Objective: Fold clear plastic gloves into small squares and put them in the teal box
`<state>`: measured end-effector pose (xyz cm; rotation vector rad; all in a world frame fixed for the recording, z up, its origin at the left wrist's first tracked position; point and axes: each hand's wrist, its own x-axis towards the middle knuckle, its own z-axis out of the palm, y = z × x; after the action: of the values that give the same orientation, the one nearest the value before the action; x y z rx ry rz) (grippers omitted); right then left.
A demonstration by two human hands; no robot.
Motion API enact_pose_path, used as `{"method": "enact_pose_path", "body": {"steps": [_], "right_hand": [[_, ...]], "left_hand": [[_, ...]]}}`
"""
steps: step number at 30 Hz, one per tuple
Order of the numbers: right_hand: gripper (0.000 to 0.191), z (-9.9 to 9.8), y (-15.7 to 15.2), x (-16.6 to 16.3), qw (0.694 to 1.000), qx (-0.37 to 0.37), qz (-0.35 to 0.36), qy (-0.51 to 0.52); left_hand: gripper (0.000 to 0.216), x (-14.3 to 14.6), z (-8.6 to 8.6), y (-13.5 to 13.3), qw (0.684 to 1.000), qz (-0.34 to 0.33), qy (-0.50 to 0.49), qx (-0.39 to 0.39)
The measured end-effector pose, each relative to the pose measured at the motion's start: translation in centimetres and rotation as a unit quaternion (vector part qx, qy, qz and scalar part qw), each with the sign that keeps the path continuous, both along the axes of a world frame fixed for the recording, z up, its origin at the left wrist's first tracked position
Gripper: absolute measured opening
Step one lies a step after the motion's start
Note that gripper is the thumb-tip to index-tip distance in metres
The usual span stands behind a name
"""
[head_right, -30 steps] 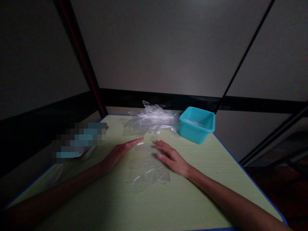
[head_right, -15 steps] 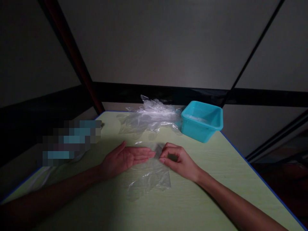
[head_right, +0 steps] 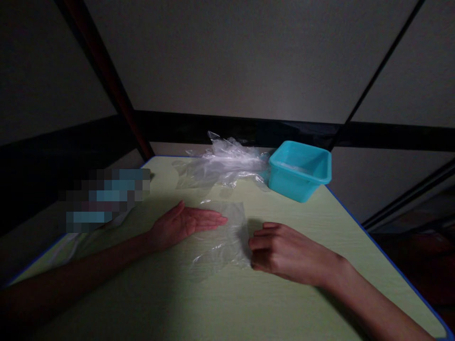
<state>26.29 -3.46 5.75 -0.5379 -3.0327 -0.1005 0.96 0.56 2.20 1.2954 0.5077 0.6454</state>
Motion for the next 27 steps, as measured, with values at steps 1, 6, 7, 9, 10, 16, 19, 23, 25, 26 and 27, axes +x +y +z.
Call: {"method": "enact_pose_path", "body": {"steps": [1,6,7,9,10,16,19,23,25,26,27], "right_hand": [[0.027,-0.07,-0.12,-0.12,1.0,0.005,0.004,-0.006],[0.028,-0.17,-0.5,-0.38,0.999,0.038,0.006,-0.016],[0.028,-0.21,-0.54,-0.38,0.999,0.044,0.006,-0.017],[0.027,-0.33,-0.58,-0.38,0.998,0.052,0.004,-0.021],[0.027,-0.38,-0.6,-0.37,0.998,0.055,0.003,-0.024],[0.022,-0.25,-0.65,-0.35,0.997,0.063,-0.001,-0.047],[0.02,-0.05,-0.76,-0.39,0.996,0.065,-0.003,-0.058],[0.017,0.13,-0.94,-0.43,0.996,0.063,-0.009,-0.07],[0.016,0.17,-0.99,-0.44,0.995,0.064,-0.013,-0.077],[0.016,0.16,-0.99,-0.44,0.995,0.066,-0.015,-0.078],[0.016,0.15,-0.98,-0.44,0.995,0.069,-0.015,-0.076]], "left_hand": [[0.07,0.04,-0.07,-0.03,1.0,-0.003,0.015,0.005],[0.067,0.11,-0.39,-0.09,0.999,-0.008,0.043,0.014],[0.066,0.08,-0.48,-0.06,0.999,-0.01,0.037,0.013],[0.062,0.0,-0.64,0.01,1.0,-0.02,0.014,0.01],[0.061,-0.03,-0.7,0.05,1.0,-0.026,0.0,0.008],[0.056,0.03,-0.79,0.05,0.999,-0.027,-0.019,0.001],[0.057,0.07,-0.77,0.03,1.0,-0.023,-0.006,0.002],[0.057,0.07,-0.65,-0.03,1.0,-0.014,0.01,0.005],[0.057,0.07,-0.63,-0.07,1.0,-0.015,0.003,0.004],[0.056,0.07,-0.65,-0.09,1.0,-0.015,-0.002,0.001],[0.056,0.07,-0.7,-0.09,1.0,-0.015,-0.005,-0.002]]}}
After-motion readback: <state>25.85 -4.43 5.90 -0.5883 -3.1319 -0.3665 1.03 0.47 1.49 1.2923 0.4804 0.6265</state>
